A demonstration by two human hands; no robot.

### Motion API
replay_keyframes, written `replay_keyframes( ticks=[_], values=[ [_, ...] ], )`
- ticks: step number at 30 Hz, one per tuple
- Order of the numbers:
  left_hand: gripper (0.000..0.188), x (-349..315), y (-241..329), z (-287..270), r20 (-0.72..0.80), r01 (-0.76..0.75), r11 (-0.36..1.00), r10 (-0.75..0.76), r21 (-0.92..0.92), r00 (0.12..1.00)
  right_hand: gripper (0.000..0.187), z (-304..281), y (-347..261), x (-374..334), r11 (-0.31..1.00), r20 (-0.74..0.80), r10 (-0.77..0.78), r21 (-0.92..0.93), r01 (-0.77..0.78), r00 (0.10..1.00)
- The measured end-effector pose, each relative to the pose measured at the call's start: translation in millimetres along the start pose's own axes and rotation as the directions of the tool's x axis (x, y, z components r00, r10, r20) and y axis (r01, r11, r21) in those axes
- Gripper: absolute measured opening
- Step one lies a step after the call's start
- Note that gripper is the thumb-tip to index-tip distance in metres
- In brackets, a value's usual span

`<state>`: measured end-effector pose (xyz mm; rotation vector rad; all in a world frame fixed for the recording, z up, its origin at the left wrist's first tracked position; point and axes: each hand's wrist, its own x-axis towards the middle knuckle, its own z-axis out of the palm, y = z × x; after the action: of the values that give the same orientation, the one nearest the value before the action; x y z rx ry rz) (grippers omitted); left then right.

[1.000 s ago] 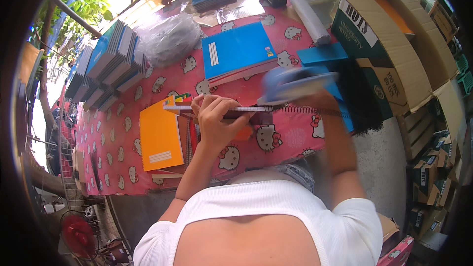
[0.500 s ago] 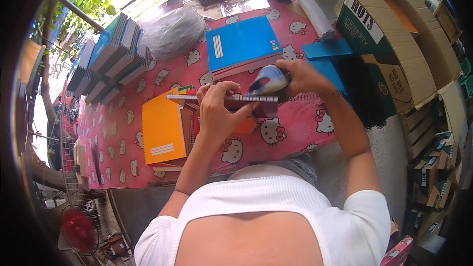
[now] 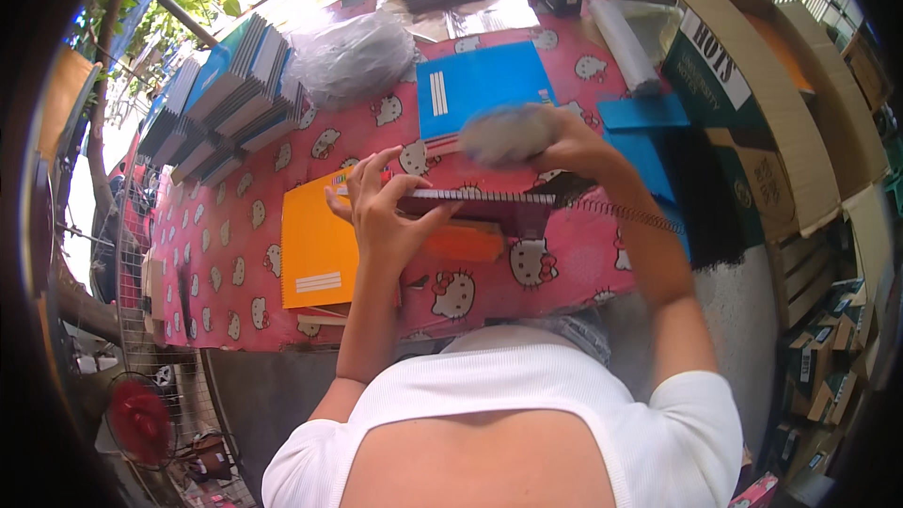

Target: The person applies tape to the spines of spiral notebooks and stacks them on a table.

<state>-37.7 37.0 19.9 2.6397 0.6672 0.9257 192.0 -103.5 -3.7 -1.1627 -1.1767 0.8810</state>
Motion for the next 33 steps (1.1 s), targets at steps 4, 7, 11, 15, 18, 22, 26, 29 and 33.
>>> replay_keyframes(
  ticks=[4,7,11,15,18,22,26,29,33],
  values=[
    [0.035,5.3,-5.4,1.9,-0.027,0.012,1.000,-0.012,-0.002,1.000,0.053,9.8,-4.8,22.0,0.875,-0.027,0.163,-0.459,-0.157,0.986],
    [0.036,0.7,-19.2,-1.9,-0.049,0.051,0.999,-0.051,-0.005,0.997,0.053,11.1,-0.3,26.2,0.958,-0.028,0.122,-0.256,-0.125,0.992],
    [0.038,8.4,-23.3,-6.9,-0.017,0.044,0.996,-0.046,-0.082,0.999,0.051,13.4,8.2,44.2,0.882,-0.015,0.148,-0.451,-0.139,0.989],
    [0.039,4.3,-41.0,-11.2,-0.075,0.093,0.993,-0.098,-0.068,0.992,0.051,23.4,0.5,57.7,0.975,0.042,0.133,-0.182,-0.124,0.990],
    [0.041,4.7,-45.8,-9.2,-0.117,0.105,0.992,-0.113,-0.067,0.987,0.057,31.1,11.4,74.9,0.852,0.090,0.165,-0.514,-0.096,0.982],
    [0.038,-5.8,-61.0,-5.6,-0.093,0.169,0.921,-0.214,-0.351,0.972,0.057,40.2,8.3,90.3,0.988,0.182,-0.012,-0.147,0.040,0.983],
    [0.044,-11.0,-69.4,0.2,0.003,0.250,0.772,-0.306,-0.585,0.952,0.054,41.1,12.2,98.6,0.572,0.052,0.126,-0.819,-0.029,0.991],
    [0.045,-11.1,-71.2,7.7,0.008,0.258,0.545,-0.418,-0.798,0.908,0.045,58.3,6.6,98.6,0.997,0.205,-0.064,-0.028,0.071,0.977],
    [0.042,-22.0,-78.8,12.0,-0.022,0.199,0.440,-0.449,-0.876,0.893,0.043,59.4,8.0,107.5,0.989,0.143,0.121,-0.100,-0.107,0.982]
  ],
)
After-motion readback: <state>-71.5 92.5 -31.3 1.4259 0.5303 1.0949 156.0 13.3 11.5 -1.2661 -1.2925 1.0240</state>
